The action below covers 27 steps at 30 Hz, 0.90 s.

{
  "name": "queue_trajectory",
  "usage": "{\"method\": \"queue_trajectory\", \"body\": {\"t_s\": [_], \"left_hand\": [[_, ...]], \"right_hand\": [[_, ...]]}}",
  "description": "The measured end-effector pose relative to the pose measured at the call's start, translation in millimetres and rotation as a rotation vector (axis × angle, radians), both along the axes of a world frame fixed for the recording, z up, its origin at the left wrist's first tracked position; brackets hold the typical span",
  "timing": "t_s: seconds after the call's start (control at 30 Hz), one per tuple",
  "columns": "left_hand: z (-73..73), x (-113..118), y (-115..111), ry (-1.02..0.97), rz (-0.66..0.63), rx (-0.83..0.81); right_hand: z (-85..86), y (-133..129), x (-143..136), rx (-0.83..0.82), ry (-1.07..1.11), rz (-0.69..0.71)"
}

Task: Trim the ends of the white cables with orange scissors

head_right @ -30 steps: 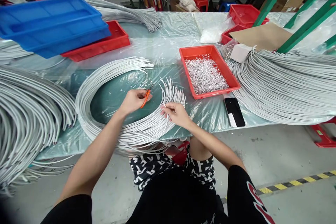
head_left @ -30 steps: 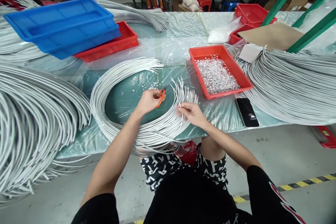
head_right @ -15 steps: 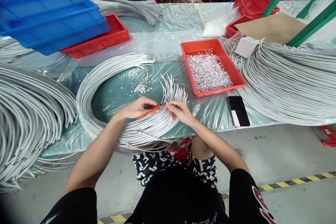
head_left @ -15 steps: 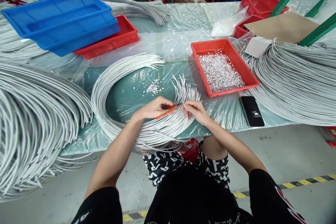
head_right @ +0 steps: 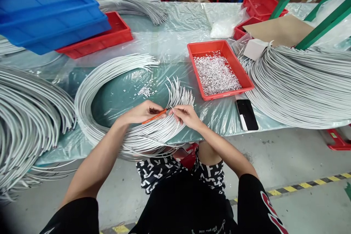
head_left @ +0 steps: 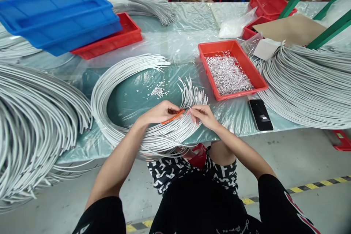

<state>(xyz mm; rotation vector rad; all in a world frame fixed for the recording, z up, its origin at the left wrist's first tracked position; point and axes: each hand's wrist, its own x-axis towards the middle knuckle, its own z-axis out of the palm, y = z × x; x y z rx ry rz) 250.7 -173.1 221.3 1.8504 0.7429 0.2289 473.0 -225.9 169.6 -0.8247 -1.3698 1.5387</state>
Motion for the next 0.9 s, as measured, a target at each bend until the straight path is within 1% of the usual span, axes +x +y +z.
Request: {"method": "queue_trajectory", "body": {"t_s": [0.27,0.47,0.57,0.77,0.9], "left_hand": [[-3.3,-2.2,0.4,0.036,-0.019,0.039],[-4.1,-3.6,1.3,0.056,0.006,0.014],[-2.8,-4.2,0.6,0.067,0.009,-0.018],[2.9,-2.4,-1.2,0.082,0.018,-0.059],[5.5,-0.6,-1.6,0.102,0.020,-0.069]], "right_hand": [[-4.2,2.1,0.5,0.026,0.014,0.052],[2.9,3.6,3.3,-0.037,0.036,0.082],[3.1,2.9,3.1,-0.046,0.048,0.063],[-4.4,1.4,-0.3,0.006,0.002,-0.010],[-4.9,1.1,-2.1,0.036,-0.028,-0.056]]}}
